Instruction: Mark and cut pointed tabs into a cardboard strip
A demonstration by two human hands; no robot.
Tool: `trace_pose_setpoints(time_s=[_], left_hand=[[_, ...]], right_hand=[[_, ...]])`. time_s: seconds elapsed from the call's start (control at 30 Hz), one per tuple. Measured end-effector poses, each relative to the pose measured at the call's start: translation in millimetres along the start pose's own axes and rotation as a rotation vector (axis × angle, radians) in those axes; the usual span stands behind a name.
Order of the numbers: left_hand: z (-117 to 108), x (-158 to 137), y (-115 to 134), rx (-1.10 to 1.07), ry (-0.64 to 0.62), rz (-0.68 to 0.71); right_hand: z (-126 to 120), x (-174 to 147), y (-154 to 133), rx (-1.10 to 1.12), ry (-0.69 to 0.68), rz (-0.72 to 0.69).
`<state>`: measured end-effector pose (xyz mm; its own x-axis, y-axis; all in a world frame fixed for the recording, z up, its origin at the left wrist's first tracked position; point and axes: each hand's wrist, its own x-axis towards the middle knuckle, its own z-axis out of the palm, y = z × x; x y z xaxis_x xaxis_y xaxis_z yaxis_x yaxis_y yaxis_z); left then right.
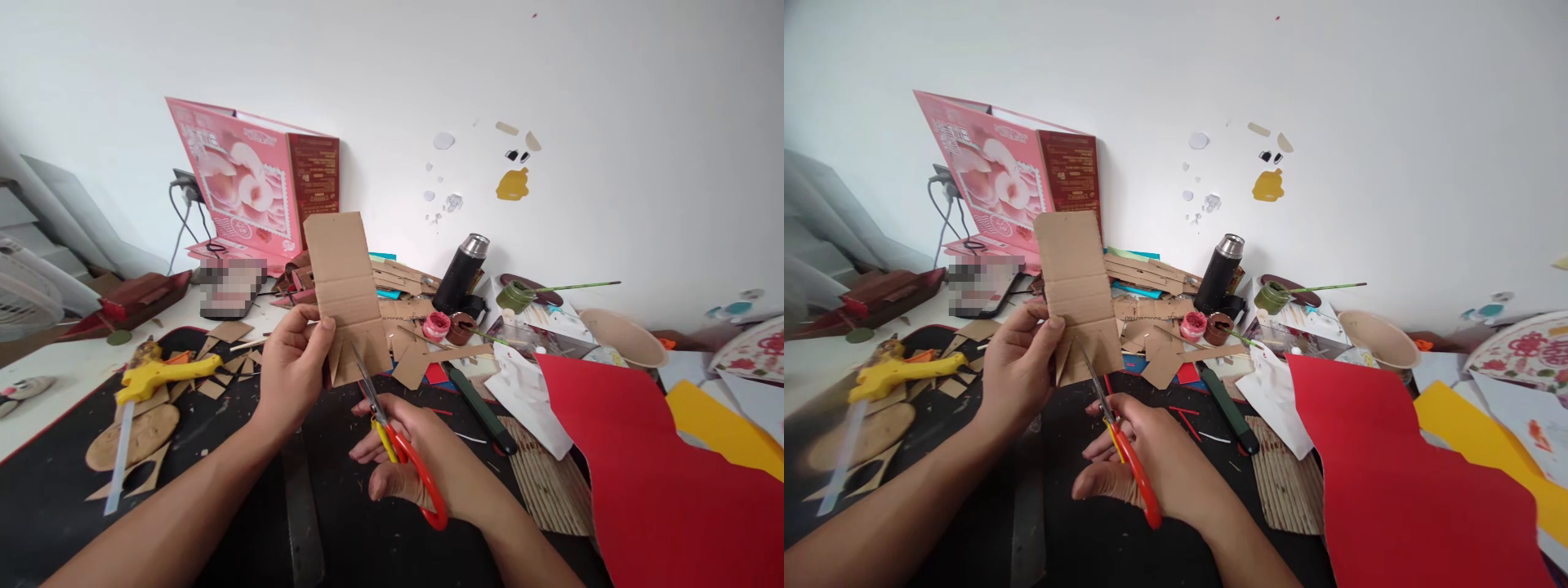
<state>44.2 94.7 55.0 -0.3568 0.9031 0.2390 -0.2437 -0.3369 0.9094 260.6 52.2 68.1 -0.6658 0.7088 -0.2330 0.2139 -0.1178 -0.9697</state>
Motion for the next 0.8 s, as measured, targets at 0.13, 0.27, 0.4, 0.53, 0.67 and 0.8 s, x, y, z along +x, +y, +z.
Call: trace_pose_setpoints(time_s=[0.13,0.27,0.4,0.53,0.67,0.8], left_hand=[[0.8,-1.4,0.1,0.028,-0.016,0.018],[3.6,-2.5,2.7,0.049,0.002,0.030],[6.4,-2.7,5.1,0.059,-0.004,0.028],[6.9,-2.5,4.5,0.064,0.003,0.030],[7.4,-2.2,4.4,0.058,-0.011,0.016],[8.5,-1.8,5.8,0.060,-0.041,0.016]], right_hand=[[2.9,1.6,0.2,0.020,0.004,0.005],[6.9,4.2,1.2,0.034,0.051,0.054],[6.1,5.7,6.6,-0.008,0.045,0.024],[3.7,5.7,12.4,-0.101,0.050,-0.017],[4.8,6.1,13.5,-0.137,0.079,-0.028],[5.9,6.5,11.9,-0.144,0.082,-0.028]])
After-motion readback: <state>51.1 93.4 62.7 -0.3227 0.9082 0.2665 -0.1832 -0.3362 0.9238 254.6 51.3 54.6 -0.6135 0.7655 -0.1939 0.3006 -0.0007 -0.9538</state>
